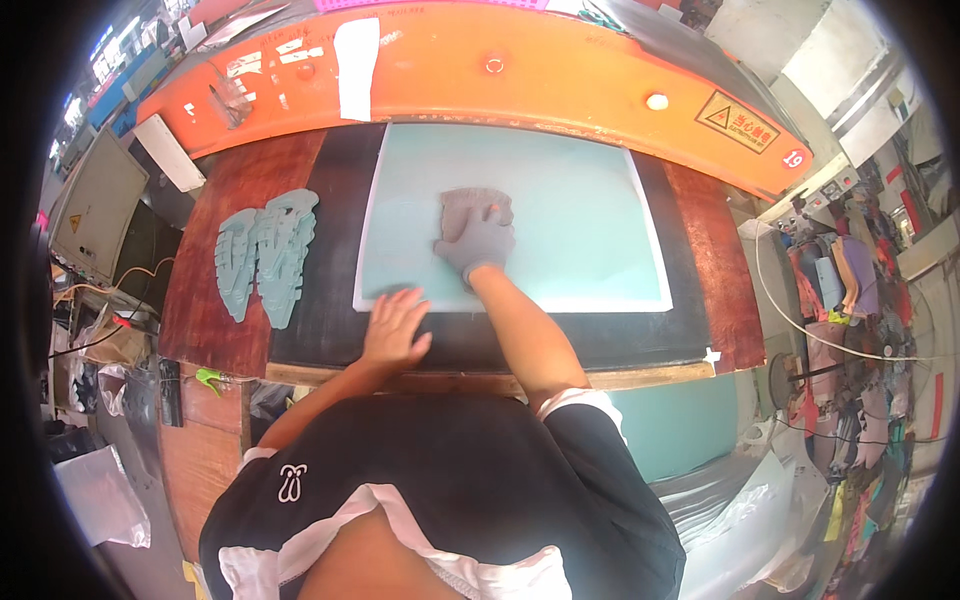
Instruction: The person removes excess vinyl from a light blue sheet on a cutting machine bed, then wipes the surface with a cloth. They repeat this process with a second sheet, weeding the vinyl and wiping the bed between cycles.
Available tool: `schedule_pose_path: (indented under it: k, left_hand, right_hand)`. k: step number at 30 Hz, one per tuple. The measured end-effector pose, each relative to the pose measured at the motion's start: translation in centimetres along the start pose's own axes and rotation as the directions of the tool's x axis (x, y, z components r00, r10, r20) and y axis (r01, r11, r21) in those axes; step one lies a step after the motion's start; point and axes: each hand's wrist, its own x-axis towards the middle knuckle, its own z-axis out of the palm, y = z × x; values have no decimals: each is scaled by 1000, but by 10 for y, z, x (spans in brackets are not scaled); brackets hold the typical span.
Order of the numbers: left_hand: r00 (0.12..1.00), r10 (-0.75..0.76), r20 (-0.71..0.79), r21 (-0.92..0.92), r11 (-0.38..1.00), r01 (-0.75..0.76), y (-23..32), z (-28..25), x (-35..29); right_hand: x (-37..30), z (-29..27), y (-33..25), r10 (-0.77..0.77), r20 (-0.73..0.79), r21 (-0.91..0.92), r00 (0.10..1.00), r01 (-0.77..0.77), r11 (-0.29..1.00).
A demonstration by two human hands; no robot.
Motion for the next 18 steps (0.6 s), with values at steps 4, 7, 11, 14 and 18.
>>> schedule_pose_path:
  k: [4,7,11,14,18]
  left_hand:
    - [989,-38,146,26,999,35,9,24,6]
    - [975,-66,210,14,998,65,11,29,-7]
    - [996,-32,88,15,999,31,16,31,-16]
    - [997,-50,63,13,999,49,20,31,-16]
    - [996,-39,83,14,999,38,20,29,-15]
  right_hand:
    - [-9,5,25,-83,-90,310,992,108,945]
    - [-12,-2,60,-7,-42,866,999,39,499]
    - [-18,-18,111,-1,-90,780,996,71,622]
    - [-24,-20,124,-22,-179,319,984,79,945]
    - [-28,-21,126,-29,-144,75,989,41,996]
